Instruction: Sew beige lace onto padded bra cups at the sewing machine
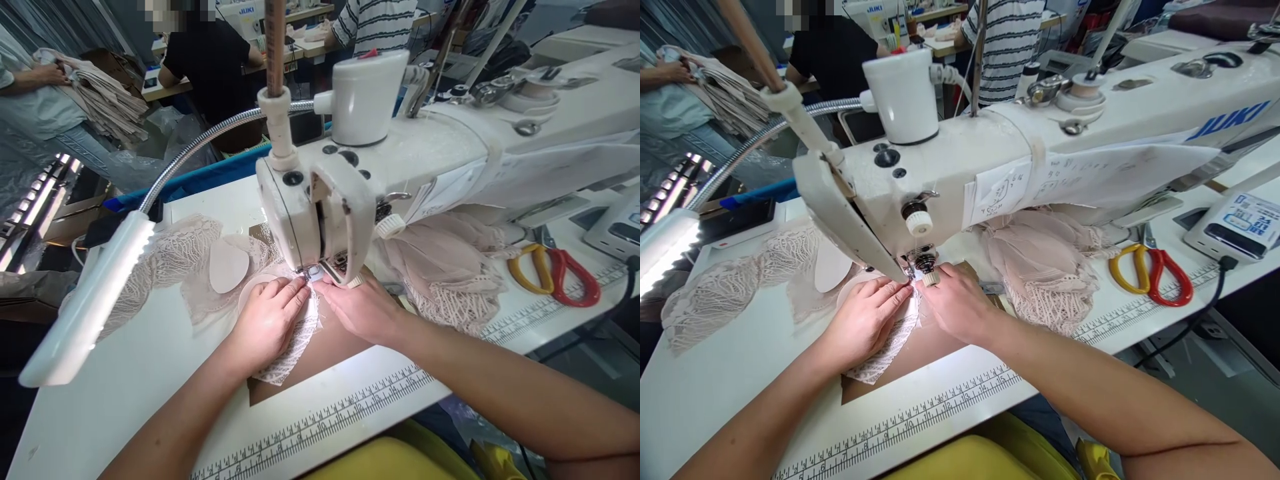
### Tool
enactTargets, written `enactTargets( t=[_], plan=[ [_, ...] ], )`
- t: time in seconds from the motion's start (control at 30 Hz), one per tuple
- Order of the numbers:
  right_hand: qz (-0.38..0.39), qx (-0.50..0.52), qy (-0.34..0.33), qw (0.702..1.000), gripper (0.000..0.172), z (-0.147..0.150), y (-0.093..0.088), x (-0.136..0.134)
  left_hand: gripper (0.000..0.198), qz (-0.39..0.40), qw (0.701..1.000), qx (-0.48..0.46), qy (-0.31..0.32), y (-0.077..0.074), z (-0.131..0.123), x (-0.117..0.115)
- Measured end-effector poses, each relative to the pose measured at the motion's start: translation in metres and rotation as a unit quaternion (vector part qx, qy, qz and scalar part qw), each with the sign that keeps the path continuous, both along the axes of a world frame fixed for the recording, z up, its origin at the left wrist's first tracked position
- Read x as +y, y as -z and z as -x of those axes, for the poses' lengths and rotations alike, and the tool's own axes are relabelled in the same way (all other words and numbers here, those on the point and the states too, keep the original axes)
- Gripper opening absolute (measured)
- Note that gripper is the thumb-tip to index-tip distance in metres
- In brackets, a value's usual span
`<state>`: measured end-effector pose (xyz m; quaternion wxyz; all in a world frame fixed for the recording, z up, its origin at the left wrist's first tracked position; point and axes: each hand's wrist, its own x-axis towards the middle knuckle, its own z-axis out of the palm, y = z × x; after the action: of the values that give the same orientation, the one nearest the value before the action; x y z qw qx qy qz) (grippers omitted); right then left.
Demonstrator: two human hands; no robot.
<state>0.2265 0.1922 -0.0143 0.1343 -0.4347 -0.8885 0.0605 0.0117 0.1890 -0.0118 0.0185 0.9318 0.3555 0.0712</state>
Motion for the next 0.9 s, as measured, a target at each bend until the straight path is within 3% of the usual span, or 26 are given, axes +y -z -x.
enactTargets(
  t=[0.17,0.57,0.9],
  plan=[
    [0.007,0.003,-0.038,0.999,0.025,-0.001,0.000,-0.002,0.040,0.007,1.000,-0.020,0.015,0.002,0.003,0.002],
    [-0.018,0.001,-0.041,0.999,0.025,-0.001,0.002,0.000,0.040,-0.002,1.000,-0.024,0.014,0.004,0.007,0.012],
    [-0.001,-0.025,-0.026,0.999,0.028,0.003,-0.004,0.002,0.033,-0.024,0.999,-0.016,-0.032,-0.002,0.006,0.013]
  ],
)
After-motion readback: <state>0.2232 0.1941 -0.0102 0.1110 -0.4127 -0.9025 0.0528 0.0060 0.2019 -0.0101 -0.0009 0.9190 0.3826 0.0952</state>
